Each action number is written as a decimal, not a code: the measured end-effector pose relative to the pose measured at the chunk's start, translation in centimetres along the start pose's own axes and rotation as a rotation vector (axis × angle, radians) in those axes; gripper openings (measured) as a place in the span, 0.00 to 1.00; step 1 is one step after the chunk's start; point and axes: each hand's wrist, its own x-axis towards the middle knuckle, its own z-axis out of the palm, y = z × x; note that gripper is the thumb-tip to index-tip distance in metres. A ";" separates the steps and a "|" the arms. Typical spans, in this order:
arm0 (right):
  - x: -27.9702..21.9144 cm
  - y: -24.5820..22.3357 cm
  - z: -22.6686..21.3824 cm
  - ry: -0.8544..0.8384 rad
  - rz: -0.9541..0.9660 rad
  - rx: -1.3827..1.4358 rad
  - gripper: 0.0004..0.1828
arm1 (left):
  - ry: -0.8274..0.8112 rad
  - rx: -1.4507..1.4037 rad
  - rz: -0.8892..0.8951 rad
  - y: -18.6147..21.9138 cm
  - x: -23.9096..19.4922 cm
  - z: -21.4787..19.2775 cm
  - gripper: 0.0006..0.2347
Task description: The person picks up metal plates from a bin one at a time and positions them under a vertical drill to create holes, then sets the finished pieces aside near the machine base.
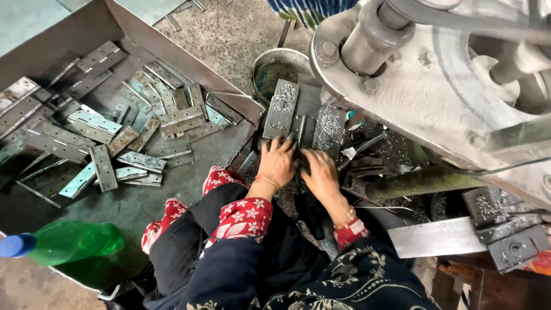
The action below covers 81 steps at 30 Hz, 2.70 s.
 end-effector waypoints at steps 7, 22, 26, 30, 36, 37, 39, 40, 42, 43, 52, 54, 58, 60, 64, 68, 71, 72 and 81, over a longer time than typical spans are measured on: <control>-8.6 -3.0 -3.1 -0.632 0.443 -0.090 0.40 | -0.224 0.320 0.050 -0.1 2.3 1.5 0.20; -19.7 6.0 11.9 -0.798 0.555 0.104 0.50 | -0.135 0.255 0.017 -0.3 2.2 3.0 0.15; -17.3 4.0 7.4 -0.737 0.536 0.150 0.42 | -0.167 0.251 -0.002 -0.2 2.3 3.2 0.15; -15.7 4.6 5.6 -0.804 0.488 0.046 0.39 | -0.183 0.299 -0.002 -0.1 2.9 3.6 0.15; -19.7 6.0 12.8 -0.728 0.506 0.301 0.46 | -0.205 0.311 0.000 0.3 3.1 2.4 0.15; -19.6 6.3 13.1 -0.740 0.525 0.324 0.48 | -0.221 0.305 -0.005 0.3 3.1 2.1 0.15; -19.2 5.8 13.0 -0.849 0.615 0.259 0.51 | -0.236 0.307 -0.005 0.4 2.6 2.0 0.15; -18.7 5.4 12.3 -0.855 0.615 0.254 0.51 | -0.225 0.317 -0.002 0.4 2.8 2.0 0.15; -17.6 4.1 10.2 -0.890 0.655 0.199 0.50 | -0.212 0.325 -0.001 0.4 2.8 2.2 0.15; -17.2 3.3 9.2 -0.919 0.695 0.147 0.51 | -0.210 0.324 -0.002 0.5 2.8 2.4 0.15; -19.0 8.1 11.6 -0.826 0.463 0.077 0.40 | -0.149 0.281 -0.066 0.1 5.8 4.6 0.15; -21.4 8.3 13.7 -0.530 0.320 0.448 0.36 | -0.117 0.277 -0.071 0.3 5.7 5.0 0.15; -20.1 7.8 14.3 -0.693 0.503 0.385 0.33 | -0.055 0.328 -0.057 -0.3 5.4 5.2 0.15; -19.9 8.5 13.4 -0.794 0.536 0.229 0.34 | -0.079 0.329 -0.055 -0.2 5.8 5.6 0.15; -19.0 9.4 9.9 -0.707 0.407 0.211 0.40 | -0.143 0.294 -0.061 -0.3 7.6 6.7 0.14; -18.4 9.4 11.7 -0.923 0.333 -0.112 0.41 | -0.100 0.275 -0.057 -0.7 9.6 6.7 0.15; -19.8 7.5 13.5 -0.724 0.447 0.390 0.44 | -0.028 0.288 -0.052 -0.8 9.5 6.7 0.15; -19.8 7.5 13.9 -0.715 0.554 0.527 0.39 | -0.084 0.275 -0.062 -0.7 9.2 6.5 0.15; -19.4 8.7 11.0 -0.656 0.559 0.372 0.37 | -0.200 0.270 -0.116 0.4 6.8 5.3 0.17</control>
